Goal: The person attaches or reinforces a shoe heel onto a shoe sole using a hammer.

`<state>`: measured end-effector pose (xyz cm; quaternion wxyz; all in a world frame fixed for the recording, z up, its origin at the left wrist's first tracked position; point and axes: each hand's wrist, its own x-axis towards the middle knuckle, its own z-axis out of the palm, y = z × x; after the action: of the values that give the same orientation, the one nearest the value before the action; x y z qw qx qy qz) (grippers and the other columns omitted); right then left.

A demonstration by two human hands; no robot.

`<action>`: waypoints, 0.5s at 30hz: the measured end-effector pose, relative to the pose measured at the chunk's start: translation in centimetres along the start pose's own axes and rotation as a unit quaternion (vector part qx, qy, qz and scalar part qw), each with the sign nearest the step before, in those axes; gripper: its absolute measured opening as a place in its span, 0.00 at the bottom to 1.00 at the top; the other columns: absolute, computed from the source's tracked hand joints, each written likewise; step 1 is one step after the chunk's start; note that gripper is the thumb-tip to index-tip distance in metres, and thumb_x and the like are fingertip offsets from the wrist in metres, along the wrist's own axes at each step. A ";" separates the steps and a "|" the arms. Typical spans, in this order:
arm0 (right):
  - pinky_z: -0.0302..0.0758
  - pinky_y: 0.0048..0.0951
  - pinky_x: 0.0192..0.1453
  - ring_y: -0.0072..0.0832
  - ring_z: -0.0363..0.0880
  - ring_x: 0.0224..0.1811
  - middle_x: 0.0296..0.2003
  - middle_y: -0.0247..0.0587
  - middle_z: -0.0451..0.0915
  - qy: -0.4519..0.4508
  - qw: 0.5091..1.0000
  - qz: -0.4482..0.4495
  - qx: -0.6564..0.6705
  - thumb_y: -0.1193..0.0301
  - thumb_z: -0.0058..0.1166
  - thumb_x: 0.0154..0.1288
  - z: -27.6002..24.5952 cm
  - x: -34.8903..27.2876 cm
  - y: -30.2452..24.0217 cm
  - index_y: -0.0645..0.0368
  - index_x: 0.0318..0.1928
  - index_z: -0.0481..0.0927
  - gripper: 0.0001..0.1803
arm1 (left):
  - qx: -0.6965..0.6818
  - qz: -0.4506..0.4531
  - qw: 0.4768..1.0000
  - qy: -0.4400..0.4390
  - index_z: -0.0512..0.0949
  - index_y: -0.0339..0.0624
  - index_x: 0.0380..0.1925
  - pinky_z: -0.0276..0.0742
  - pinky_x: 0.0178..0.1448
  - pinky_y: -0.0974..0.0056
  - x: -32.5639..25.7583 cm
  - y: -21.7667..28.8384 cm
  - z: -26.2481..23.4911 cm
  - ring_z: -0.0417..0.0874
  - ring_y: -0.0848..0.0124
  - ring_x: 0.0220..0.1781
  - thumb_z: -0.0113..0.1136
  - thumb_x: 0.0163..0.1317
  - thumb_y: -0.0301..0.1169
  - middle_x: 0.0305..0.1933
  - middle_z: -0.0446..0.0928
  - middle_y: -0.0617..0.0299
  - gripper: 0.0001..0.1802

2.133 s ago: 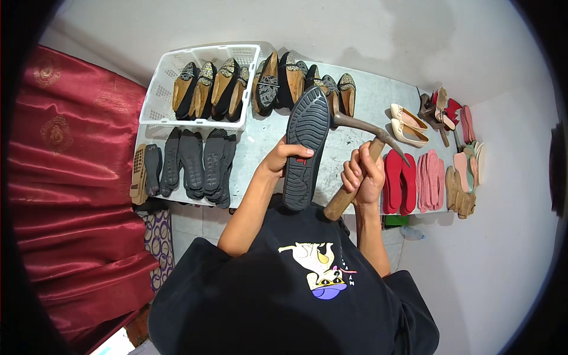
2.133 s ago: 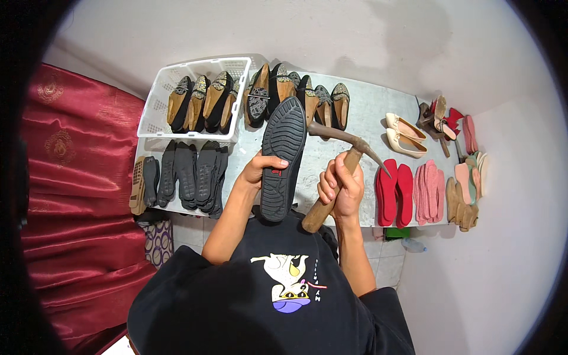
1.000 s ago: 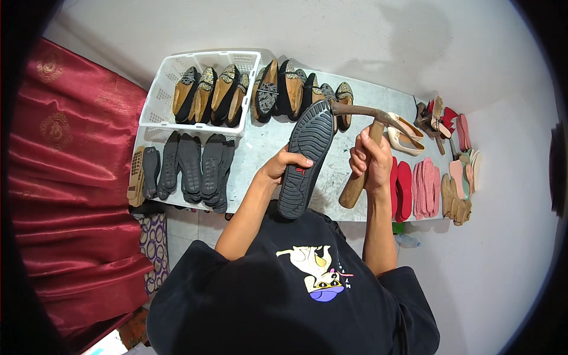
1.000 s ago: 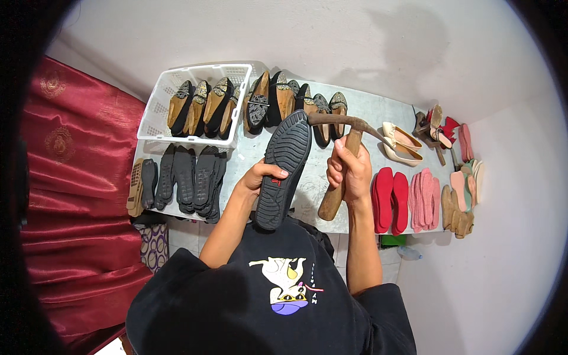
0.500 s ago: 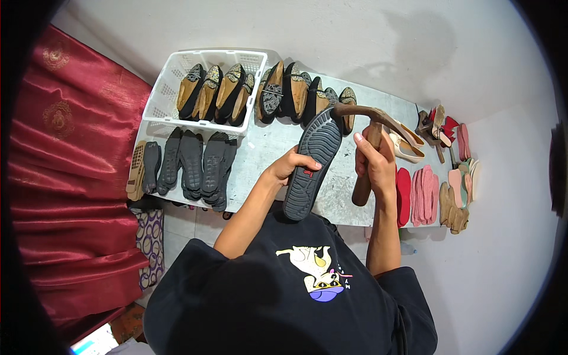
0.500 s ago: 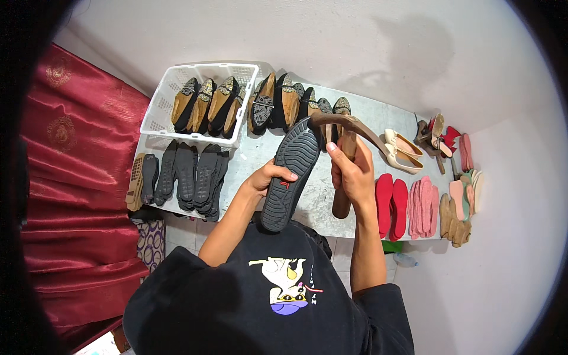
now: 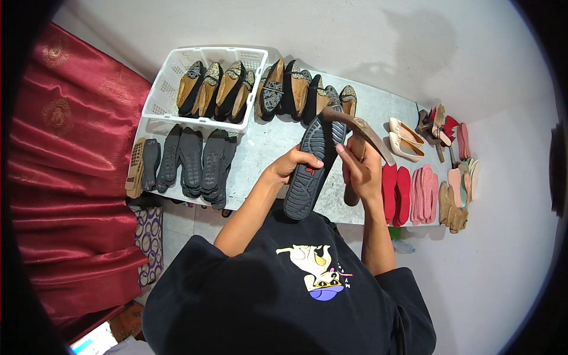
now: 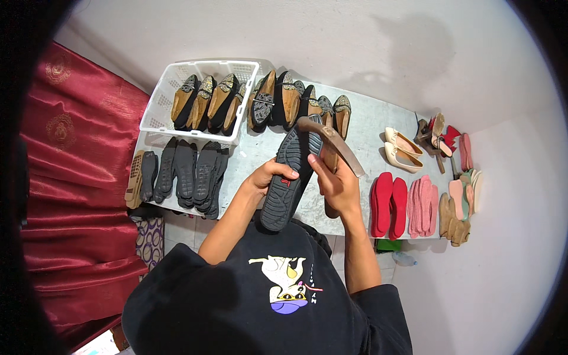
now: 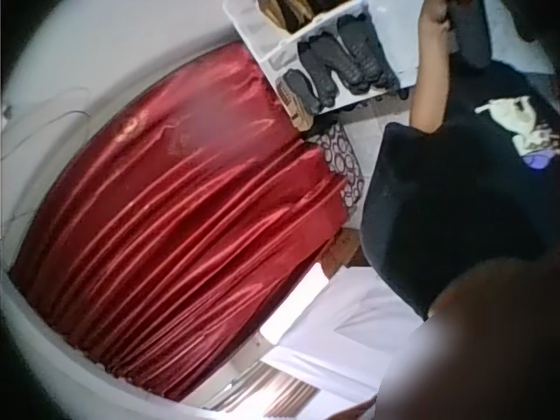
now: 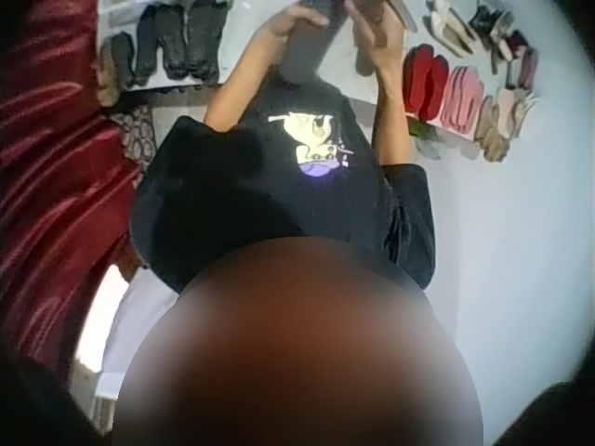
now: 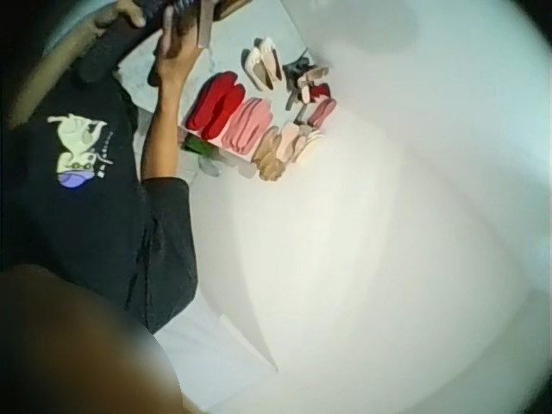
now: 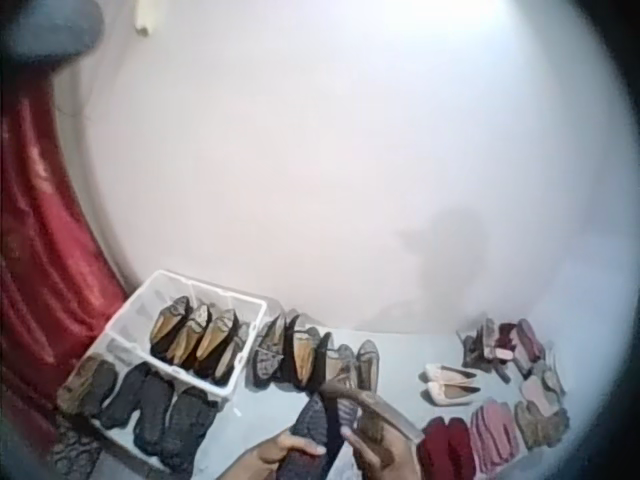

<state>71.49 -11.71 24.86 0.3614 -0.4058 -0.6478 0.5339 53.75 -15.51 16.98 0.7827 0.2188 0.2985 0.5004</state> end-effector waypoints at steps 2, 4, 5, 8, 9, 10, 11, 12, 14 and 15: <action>0.55 0.19 0.13 0.13 0.60 0.10 0.14 0.25 0.64 -0.008 1.000 -0.009 -0.003 0.74 0.59 0.68 0.3 -0.3 0.5 0.57 0.29 0.69 0.13 | -0.035 -0.003 0.999 -0.003 0.79 0.33 0.47 0.84 0.35 0.68 0.0 -0.3 -0.4 0.85 0.71 0.29 0.62 0.46 0.21 0.34 0.83 0.58 0.23; 0.55 0.19 0.14 0.13 0.60 0.10 0.14 0.25 0.64 -0.002 0.997 -0.065 -0.032 0.75 0.58 0.68 0.7 -0.3 2.0 0.57 0.29 0.69 0.12 | -0.022 -0.003 1.000 -0.008 0.79 0.32 0.47 0.84 0.35 0.68 -0.1 -0.2 -0.6 0.85 0.70 0.29 0.61 0.46 0.20 0.34 0.83 0.57 0.23; 0.55 0.19 0.14 0.13 0.60 0.10 0.14 0.25 0.64 -0.002 0.997 -0.063 -0.032 0.75 0.58 0.68 0.6 -0.6 2.2 0.57 0.29 0.69 0.12 | -0.009 -0.002 1.000 -0.016 0.79 0.32 0.47 0.84 0.35 0.68 -0.2 -0.1 -0.7 0.85 0.70 0.29 0.61 0.45 0.20 0.35 0.83 0.57 0.23; 0.54 0.19 0.15 0.13 0.60 0.11 0.14 0.26 0.65 -0.034 0.998 -0.058 -0.006 0.76 0.57 0.68 0.6 -1.3 2.1 0.58 0.29 0.70 0.11 | -0.018 -0.005 1.000 -0.009 0.79 0.32 0.46 0.83 0.35 0.69 -0.3 -0.3 -0.7 0.85 0.70 0.29 0.61 0.44 0.21 0.36 0.83 0.56 0.23; 0.54 0.19 0.15 0.13 0.61 0.11 0.14 0.26 0.65 -0.036 0.998 -0.056 -0.005 0.76 0.57 0.68 0.8 -1.3 2.4 0.58 0.29 0.70 0.10 | -0.030 -0.016 0.999 -0.012 0.79 0.31 0.45 0.83 0.35 0.69 -0.2 -0.3 -0.9 0.85 0.70 0.29 0.60 0.44 0.21 0.35 0.83 0.56 0.23; 0.54 0.19 0.16 0.13 0.61 0.11 0.14 0.26 0.66 -0.039 0.998 -0.054 -0.005 0.76 0.56 0.68 0.9 -1.4 2.7 0.59 0.30 0.71 0.10 | -0.018 -0.010 1.000 -0.014 0.79 0.32 0.44 0.83 0.35 0.69 -0.1 -0.5 -1.2 0.84 0.71 0.29 0.59 0.43 0.21 0.35 0.83 0.56 0.22; 0.55 0.19 0.16 0.13 0.61 0.11 0.14 0.27 0.66 -0.042 0.998 -0.052 -0.005 0.76 0.56 0.68 1.0 -1.5 2.8 0.59 0.30 0.71 0.09 | -0.017 -0.011 1.000 -0.014 0.79 0.32 0.44 0.83 0.35 0.69 0.0 -0.6 -1.4 0.84 0.71 0.29 0.59 0.43 0.21 0.35 0.83 0.56 0.22; 0.55 0.19 0.16 0.13 0.61 0.11 0.14 0.27 0.66 -0.042 0.998 -0.051 -0.005 0.76 0.56 0.68 1.0 -1.6 2.8 0.59 0.30 0.71 0.09 | -0.013 -0.007 1.000 -0.022 0.80 0.31 0.44 0.82 0.36 0.69 0.1 -0.7 -1.4 0.84 0.71 0.29 0.59 0.43 0.20 0.35 0.83 0.56 0.22; 0.55 0.19 0.17 0.13 0.60 0.12 0.14 0.26 0.66 -0.046 0.997 -0.057 -0.002 0.77 0.56 0.68 0.9 -1.8 2.7 0.60 0.32 0.72 0.08 | -0.009 -0.002 1.000 -0.030 0.80 0.31 0.44 0.82 0.36 0.69 0.1 -0.8 -1.2 0.84 0.71 0.29 0.58 0.43 0.20 0.35 0.83 0.56 0.22; 0.55 0.19 0.17 0.13 0.60 0.12 0.14 0.26 0.66 -0.049 0.997 -0.061 0.001 0.77 0.56 0.68 1.0 -1.8 2.7 0.61 0.32 0.72 0.07 | -0.011 0.009 1.000 -0.027 0.80 0.31 0.43 0.82 0.36 0.69 0.1 -0.7 -0.9 0.83 0.71 0.29 0.59 0.44 0.21 0.34 0.83 0.57 0.21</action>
<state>71.71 -13.49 21.95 0.3617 -0.3385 -0.6880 0.5303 53.62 -15.72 15.85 0.7884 0.2259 0.2702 0.5043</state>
